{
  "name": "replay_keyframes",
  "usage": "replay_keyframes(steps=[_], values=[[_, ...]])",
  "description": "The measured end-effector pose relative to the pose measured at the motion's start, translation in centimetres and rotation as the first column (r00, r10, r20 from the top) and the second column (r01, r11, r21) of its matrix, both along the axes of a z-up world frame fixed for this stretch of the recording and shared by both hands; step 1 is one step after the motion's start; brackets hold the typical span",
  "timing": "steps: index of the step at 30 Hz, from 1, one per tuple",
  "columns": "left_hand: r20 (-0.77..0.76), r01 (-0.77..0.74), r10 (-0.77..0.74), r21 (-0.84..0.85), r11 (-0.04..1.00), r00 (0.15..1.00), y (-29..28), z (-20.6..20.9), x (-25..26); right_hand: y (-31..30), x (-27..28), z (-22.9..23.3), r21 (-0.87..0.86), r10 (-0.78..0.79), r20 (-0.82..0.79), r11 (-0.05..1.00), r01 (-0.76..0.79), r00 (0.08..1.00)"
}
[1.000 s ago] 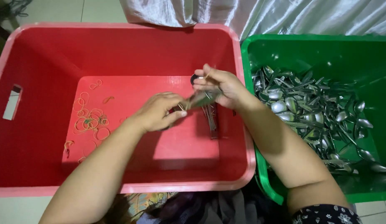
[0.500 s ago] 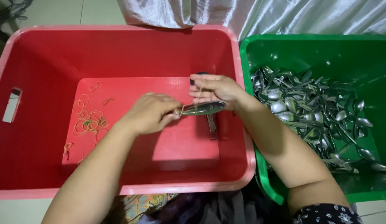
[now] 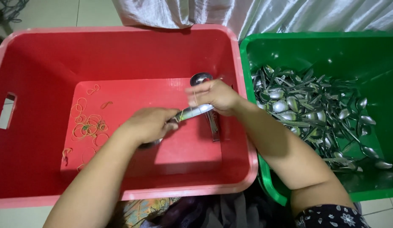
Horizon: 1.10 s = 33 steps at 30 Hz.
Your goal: Bundling metal spoons together using rubber bands
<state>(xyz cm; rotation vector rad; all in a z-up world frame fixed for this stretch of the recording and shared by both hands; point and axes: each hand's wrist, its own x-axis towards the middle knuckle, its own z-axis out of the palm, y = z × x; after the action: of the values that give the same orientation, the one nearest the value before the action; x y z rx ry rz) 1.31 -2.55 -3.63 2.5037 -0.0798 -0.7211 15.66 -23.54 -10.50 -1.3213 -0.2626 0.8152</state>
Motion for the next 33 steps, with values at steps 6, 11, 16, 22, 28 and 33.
replay_keyframes(steps=[6,11,16,22,28,33], values=[[0.650,0.113,-0.444,0.486,0.867,0.617,1.3,-4.0,2.1,-0.3,-0.7,3.7,-0.251,0.115,-0.256,0.951,-0.181,0.960],[0.614,0.031,0.320,-0.490,0.871,0.721,-2.3,-8.4,2.4,1.0,-0.3,2.1,-0.064,-0.191,-0.221,0.981,0.181,0.956],[0.109,-0.133,0.423,-0.855,0.502,0.899,-5.4,-7.0,1.1,0.2,0.1,2.2,0.119,-0.413,0.171,0.910,0.397,0.895],[-0.309,-0.286,0.128,-0.544,0.789,0.942,1.0,-3.8,0.6,-0.1,0.0,1.6,0.039,-0.093,0.284,0.996,0.085,0.954],[0.111,0.039,-0.062,0.199,0.979,0.992,0.5,-4.1,1.2,-0.5,-0.5,1.0,-0.560,0.486,0.410,0.802,-0.208,0.772],[0.434,0.144,-0.388,0.495,0.857,0.813,-0.5,-5.3,2.4,1.6,-4.9,-3.9,-0.852,0.729,0.480,0.519,0.063,0.488]])
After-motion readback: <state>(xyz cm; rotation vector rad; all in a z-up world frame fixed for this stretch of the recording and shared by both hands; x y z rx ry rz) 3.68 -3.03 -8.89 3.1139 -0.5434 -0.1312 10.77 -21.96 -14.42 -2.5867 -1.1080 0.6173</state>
